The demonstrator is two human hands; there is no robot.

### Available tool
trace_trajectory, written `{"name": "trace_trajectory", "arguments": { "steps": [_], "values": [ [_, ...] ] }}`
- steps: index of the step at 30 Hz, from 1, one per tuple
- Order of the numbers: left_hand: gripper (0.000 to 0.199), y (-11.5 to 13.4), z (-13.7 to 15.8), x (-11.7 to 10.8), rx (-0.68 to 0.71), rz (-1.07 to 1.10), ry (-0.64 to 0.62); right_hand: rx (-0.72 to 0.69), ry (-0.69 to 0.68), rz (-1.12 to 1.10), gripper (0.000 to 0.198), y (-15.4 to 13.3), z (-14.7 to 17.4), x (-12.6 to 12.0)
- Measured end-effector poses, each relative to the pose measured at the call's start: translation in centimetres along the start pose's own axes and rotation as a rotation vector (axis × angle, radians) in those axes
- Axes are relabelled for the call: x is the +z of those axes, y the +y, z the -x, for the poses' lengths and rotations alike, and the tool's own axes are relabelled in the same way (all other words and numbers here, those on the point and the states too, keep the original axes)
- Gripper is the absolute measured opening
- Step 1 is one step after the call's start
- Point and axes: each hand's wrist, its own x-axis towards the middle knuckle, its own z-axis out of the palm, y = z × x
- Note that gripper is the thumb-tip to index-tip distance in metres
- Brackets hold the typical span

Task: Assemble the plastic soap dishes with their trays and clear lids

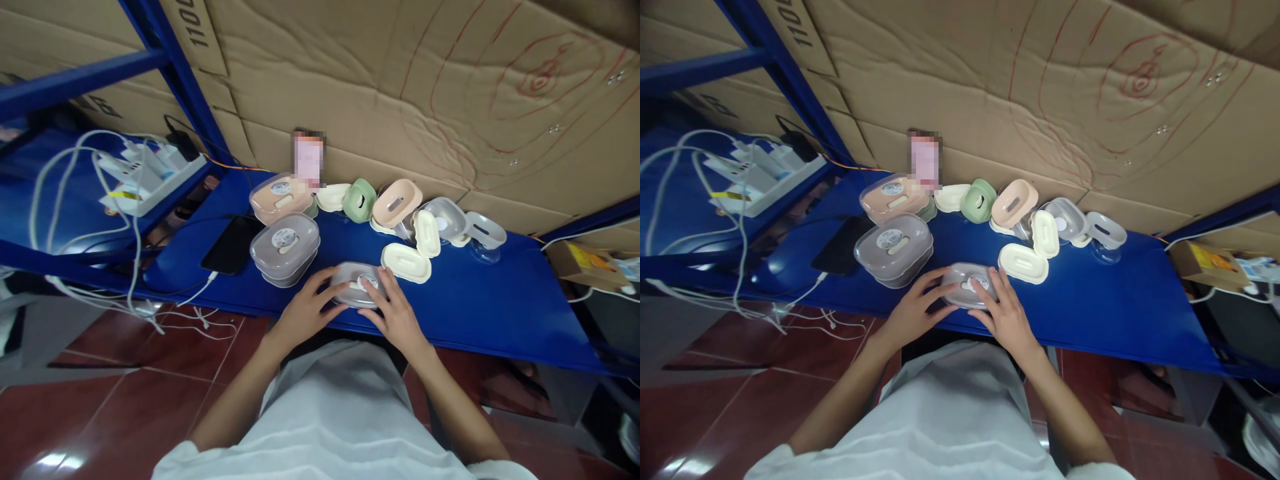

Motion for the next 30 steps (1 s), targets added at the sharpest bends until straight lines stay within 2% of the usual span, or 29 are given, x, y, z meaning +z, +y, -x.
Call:
{"name": "trace_trajectory", "arguments": {
  "steps": [3, 7, 10, 13, 16, 20, 23, 26, 30],
  "values": [
    [0.04, 0.4, -0.3, 0.1, -0.02, -0.144, 0.047, 0.043, -0.021, -0.009, 0.077, 1.7, -0.3, -0.6],
    [0.04, 0.8, -1.6, 0.6, -0.112, -0.345, 0.077, 0.256, 0.086, 0.104, 0.063, 5.5, -0.6, -2.0],
    [0.053, 1.3, -3.2, 1.2, -0.212, -0.434, 0.036, 0.347, 0.093, 0.233, 0.06, 8.3, -0.4, -3.0],
    [0.066, 2.4, -4.5, 1.8, -0.276, -0.45, 0.02, 0.371, 0.085, 0.284, 0.051, 9.5, 0.3, -3.4],
    [0.062, 3.8, -5.0, 2.7, -0.193, -0.411, -0.019, 0.34, 0.097, 0.246, 0.043, 8.9, 1.4, -3.5],
    [0.052, 5.1, -5.2, 4.0, 0.101, -0.285, -0.27, 0.3, 0.117, 0.176, 0.034, 7.1, 2.9, -3.5],
    [0.035, 5.1, -5.3, 4.0, 0.18, -0.243, -0.394, 0.279, 0.129, 0.152, 0.027, 6.8, 4.0, -3.9],
    [0.019, 4.4, -4.7, 3.0, 0.13, -0.25, -0.355, 0.29, 0.157, 0.144, 0.021, 7.7, 5.2, -4.4],
    [0.012, 2.6, -3.0, 1.0, 0.03, -0.248, -0.224, 0.328, 0.169, 0.118, 0.023, 10.3, 5.7, -5.5]
  ]
}}
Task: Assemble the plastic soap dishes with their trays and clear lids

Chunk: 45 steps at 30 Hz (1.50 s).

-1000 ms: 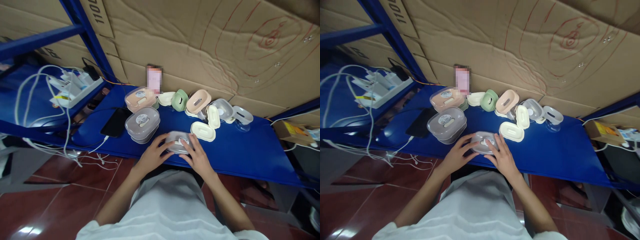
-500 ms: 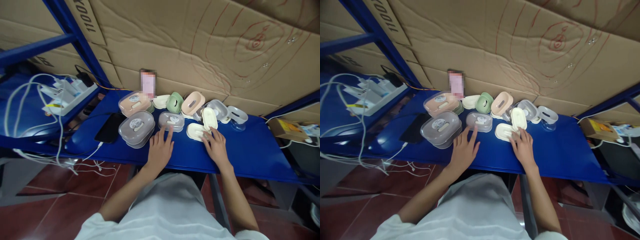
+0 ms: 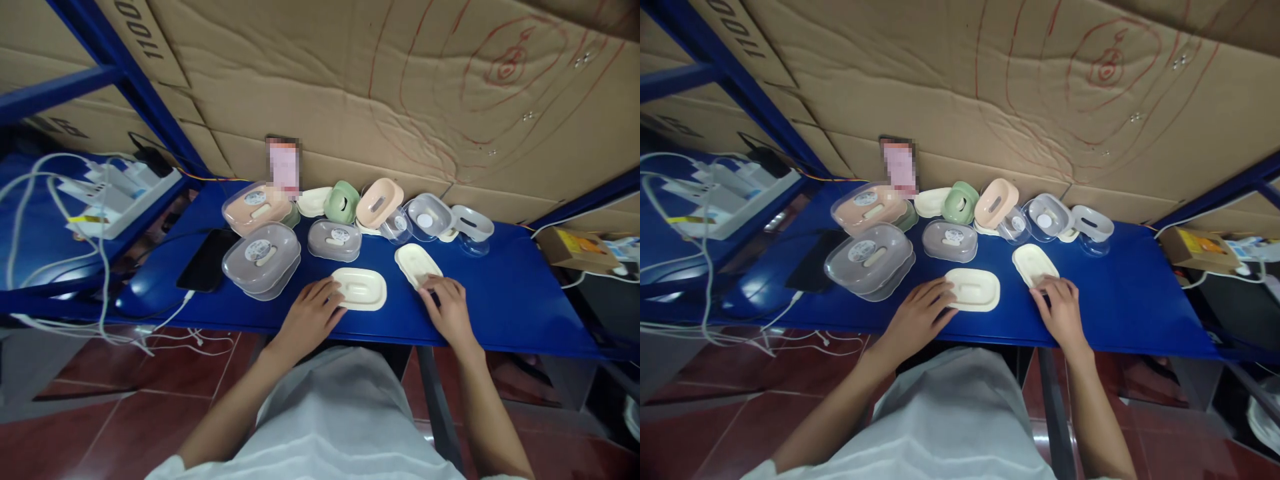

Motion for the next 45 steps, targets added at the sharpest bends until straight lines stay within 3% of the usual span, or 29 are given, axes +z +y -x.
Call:
{"name": "trace_trajectory", "arguments": {
  "steps": [3, 8, 12, 15, 20, 25, 30, 34, 37, 41, 43, 45],
  "values": [
    [0.014, -1.4, 1.1, -0.1, -0.054, 0.011, 0.065, 0.048, 0.044, 0.03, 0.028, 2.4, -2.8, -0.6],
    [0.015, -2.0, 1.3, 0.4, -0.086, 0.027, 0.096, 0.26, 0.264, 0.101, 0.054, 7.4, -11.1, -0.5],
    [0.016, -1.9, 1.4, 0.4, -0.103, 0.065, 0.111, 0.498, 0.205, -0.067, 0.063, 10.5, -15.7, 0.8],
    [0.017, -1.9, 1.5, 0.4, -0.109, 0.069, 0.121, 0.546, 0.216, -0.137, 0.057, 11.3, -16.6, 1.2],
    [0.016, -2.0, 1.6, 0.4, -0.104, 0.064, 0.119, 0.503, 0.369, -0.129, 0.061, 10.7, -14.3, -0.9],
    [0.014, -1.9, 1.7, 0.2, -0.073, 0.094, 0.102, 0.482, 0.495, -0.04, 0.062, 8.4, -8.4, -3.0],
    [0.012, -1.7, 1.6, -0.1, -0.047, 0.103, 0.101, 0.596, 0.455, 0.054, 0.059, 8.2, -1.4, -3.5],
    [0.011, -1.7, 1.6, -0.1, -0.054, 0.11, 0.097, 0.65, 0.373, 0.092, 0.061, 9.0, 1.9, -4.2],
    [0.012, -1.6, 1.6, -0.1, -0.065, 0.113, 0.096, 0.579, 0.331, 0.073, 0.065, 8.7, 3.2, -4.2],
    [0.013, -1.6, 1.6, -0.2, -0.057, 0.126, 0.079, 0.298, 0.144, 0.048, 0.058, 7.5, 4.3, -3.1],
    [0.012, -1.7, 1.7, -0.2, -0.045, 0.155, 0.068, 0.204, 0.174, 0.08, 0.049, 6.5, 4.6, -2.5],
    [0.011, -1.7, 1.8, -0.3, -0.029, 0.192, 0.066, 0.203, 0.312, 0.083, 0.042, 5.0, 4.5, -2.1]
  ]
}}
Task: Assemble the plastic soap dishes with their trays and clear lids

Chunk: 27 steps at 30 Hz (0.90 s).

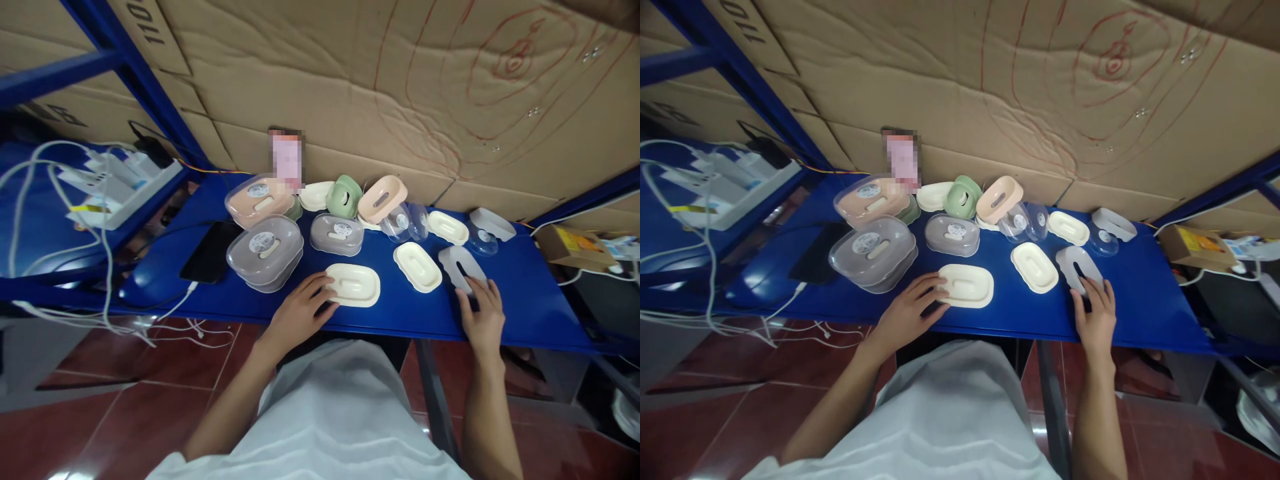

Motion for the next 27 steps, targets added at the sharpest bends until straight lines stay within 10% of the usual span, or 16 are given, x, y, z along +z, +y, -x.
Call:
{"name": "trace_trajectory", "arguments": {
  "steps": [3, 10, 20, 24, 27],
  "values": [
    [0.021, -0.1, 0.3, 0.1, -0.009, 0.027, 0.018, -0.006, 0.037, -0.125, 0.04, -3.8, 0.0, 0.3],
    [0.06, -0.2, 0.5, 0.1, -0.011, -0.013, 0.048, -0.437, -0.516, -0.44, 0.045, -13.1, -0.9, 3.4],
    [0.033, -0.9, 0.5, 0.6, 0.094, -0.002, 0.032, -0.685, -0.554, -0.336, 0.047, -15.5, -1.4, 5.5],
    [0.032, -0.8, 0.4, 0.6, 0.093, -0.005, 0.033, -0.561, -0.511, -0.297, 0.047, -13.6, -3.5, 5.9],
    [0.031, -0.7, 0.3, 0.4, 0.085, 0.003, 0.037, -0.135, -0.288, -0.176, 0.058, -11.3, -7.8, 6.5]
  ]
}}
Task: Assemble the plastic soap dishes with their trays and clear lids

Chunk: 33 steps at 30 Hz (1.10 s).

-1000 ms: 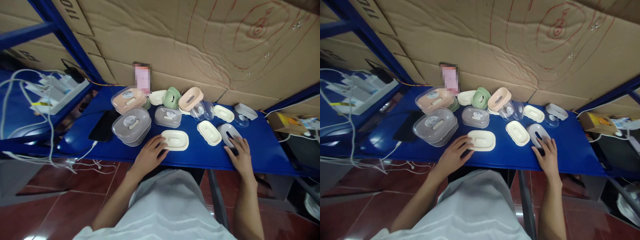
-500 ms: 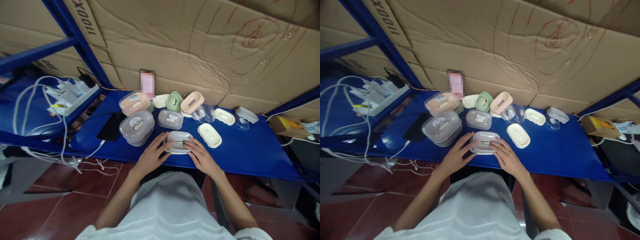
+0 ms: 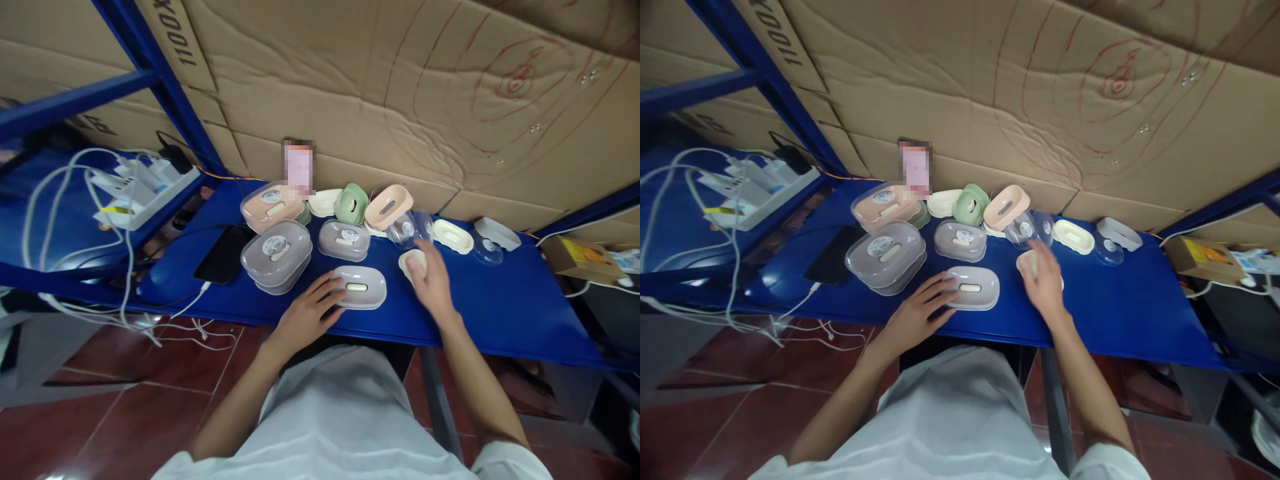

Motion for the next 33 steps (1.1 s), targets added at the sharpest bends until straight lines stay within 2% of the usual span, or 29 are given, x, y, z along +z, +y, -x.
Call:
{"name": "trace_trajectory", "arguments": {
  "steps": [1, 3, 4, 6, 8, 11, 14, 17, 19, 22, 25, 29, 33],
  "values": [
    [0.03, 0.0, 0.0, 0.0, -0.003, 0.005, 0.002, 0.165, 0.045, 0.05, 0.066, 0.9, -1.5, -0.3],
    [0.031, 0.0, -0.1, 0.0, -0.008, 0.012, 0.008, 0.435, 0.003, 0.159, 0.082, 2.4, -4.2, -0.6],
    [0.031, 0.0, -0.1, 0.0, -0.012, 0.015, 0.009, 0.516, -0.04, 0.202, 0.087, 2.9, -5.3, -0.5],
    [0.031, 0.0, -0.1, 0.1, -0.016, 0.021, 0.01, 0.559, -0.08, 0.232, 0.091, 3.6, -6.7, -0.1],
    [0.031, 0.1, -0.1, 0.0, -0.024, 0.029, 0.007, 0.51, -0.041, 0.187, 0.087, 4.1, -7.2, 0.3],
    [0.027, 0.3, 0.0, -0.2, -0.05, 0.055, 0.018, 0.446, 0.029, 0.005, 0.073, 4.6, -6.5, 0.1],
    [0.025, 0.4, 0.2, -0.4, -0.094, 0.074, 0.037, 0.391, 0.142, -0.14, 0.063, 4.6, -4.4, -1.1],
    [0.038, 0.3, 0.5, -0.3, -0.151, 0.106, 0.033, 0.244, 0.223, -0.216, 0.055, 3.2, -1.2, -1.8],
    [0.051, 0.2, 0.7, -0.3, -0.175, 0.141, 0.046, 0.093, 0.163, -0.249, 0.049, 1.6, 1.1, -1.8],
    [0.065, 0.2, 0.8, -0.3, -0.161, 0.148, 0.089, -0.135, -0.068, -0.27, 0.047, -1.0, 3.7, -1.1],
    [0.071, 0.1, 0.7, -0.4, -0.099, 0.094, 0.086, -0.297, -0.278, -0.324, 0.05, -2.9, 4.6, -0.4],
    [0.064, 0.1, 0.4, -0.5, -0.033, 0.051, 0.062, -0.39, -0.406, -0.321, 0.052, -4.0, 4.0, 0.0],
    [0.049, 0.2, 0.4, -0.4, -0.017, -0.01, 0.124, -0.449, -0.415, -0.259, 0.06, -4.4, 3.7, 0.2]
  ]
}}
